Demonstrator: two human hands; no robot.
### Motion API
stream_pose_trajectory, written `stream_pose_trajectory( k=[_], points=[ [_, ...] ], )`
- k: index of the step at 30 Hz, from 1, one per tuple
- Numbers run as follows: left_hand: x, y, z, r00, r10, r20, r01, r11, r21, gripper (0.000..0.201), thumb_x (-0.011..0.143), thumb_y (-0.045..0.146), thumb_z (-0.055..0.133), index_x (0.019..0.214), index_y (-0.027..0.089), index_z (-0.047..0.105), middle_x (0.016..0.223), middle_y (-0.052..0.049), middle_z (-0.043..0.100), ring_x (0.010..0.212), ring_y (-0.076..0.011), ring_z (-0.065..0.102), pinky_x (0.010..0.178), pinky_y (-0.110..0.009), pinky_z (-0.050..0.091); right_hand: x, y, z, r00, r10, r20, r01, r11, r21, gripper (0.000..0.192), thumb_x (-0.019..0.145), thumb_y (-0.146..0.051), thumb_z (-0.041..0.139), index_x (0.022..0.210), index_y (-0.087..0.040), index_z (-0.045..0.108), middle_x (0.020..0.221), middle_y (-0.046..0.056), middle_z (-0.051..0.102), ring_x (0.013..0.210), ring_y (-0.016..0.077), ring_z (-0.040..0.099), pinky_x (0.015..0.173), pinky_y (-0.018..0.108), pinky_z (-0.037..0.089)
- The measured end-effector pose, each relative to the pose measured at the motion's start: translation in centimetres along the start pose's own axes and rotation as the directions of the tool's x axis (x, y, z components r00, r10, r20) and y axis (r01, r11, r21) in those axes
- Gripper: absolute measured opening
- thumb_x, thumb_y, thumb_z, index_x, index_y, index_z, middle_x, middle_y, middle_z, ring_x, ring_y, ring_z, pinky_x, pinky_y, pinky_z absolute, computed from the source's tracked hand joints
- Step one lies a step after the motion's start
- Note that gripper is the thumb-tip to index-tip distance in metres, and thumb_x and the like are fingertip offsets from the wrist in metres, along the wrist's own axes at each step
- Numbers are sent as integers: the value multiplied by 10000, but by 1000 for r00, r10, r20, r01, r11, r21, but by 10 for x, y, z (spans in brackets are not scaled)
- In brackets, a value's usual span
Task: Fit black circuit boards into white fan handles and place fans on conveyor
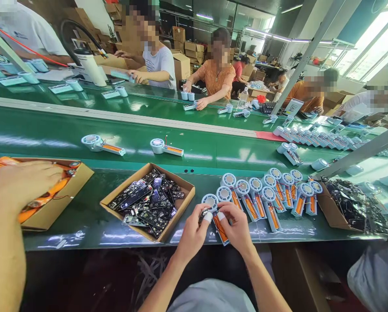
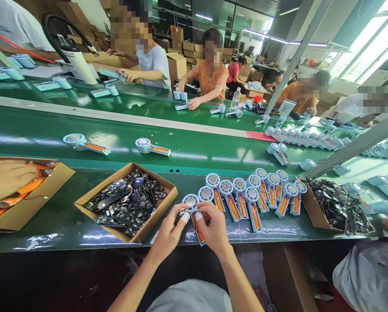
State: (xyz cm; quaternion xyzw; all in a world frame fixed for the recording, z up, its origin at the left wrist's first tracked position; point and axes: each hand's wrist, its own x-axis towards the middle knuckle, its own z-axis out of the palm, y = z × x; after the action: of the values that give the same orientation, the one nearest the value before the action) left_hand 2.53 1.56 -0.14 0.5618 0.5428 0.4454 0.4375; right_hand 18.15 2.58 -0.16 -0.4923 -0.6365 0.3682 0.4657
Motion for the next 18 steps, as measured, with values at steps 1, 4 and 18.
stream_pose_trajectory(
  k=[1,4,18],
  points=[
    [1,0,0,1000,-2,-1,2,1000,-16,216,903,324,498,1057,225,613,1056,-55,694,932,-221,635,835,-308,480,-2,1,2,1000,-25,9,25,999,-19,102,864,-223,560,870,-193,658,1028,82,725,735,152,640,648,262,512],
    [1,-3,0,997,-72,-8,71,992,-107,187,882,330,499,997,214,590,943,-33,655,856,-196,596,769,-284,468,-6,1,9,999,25,44,-25,1000,-14,129,845,-214,561,910,-195,671,915,63,742,652,141,630,603,254,508],
    [-17,-11,-13,949,-314,-20,293,905,-307,403,846,528,526,935,166,679,713,5,570,653,-172,506,614,-279,437,-3,5,16,960,-199,195,244,938,-245,153,879,-142,494,895,-228,619,943,70,737,788,179,681,694,287,551]
  ],
)
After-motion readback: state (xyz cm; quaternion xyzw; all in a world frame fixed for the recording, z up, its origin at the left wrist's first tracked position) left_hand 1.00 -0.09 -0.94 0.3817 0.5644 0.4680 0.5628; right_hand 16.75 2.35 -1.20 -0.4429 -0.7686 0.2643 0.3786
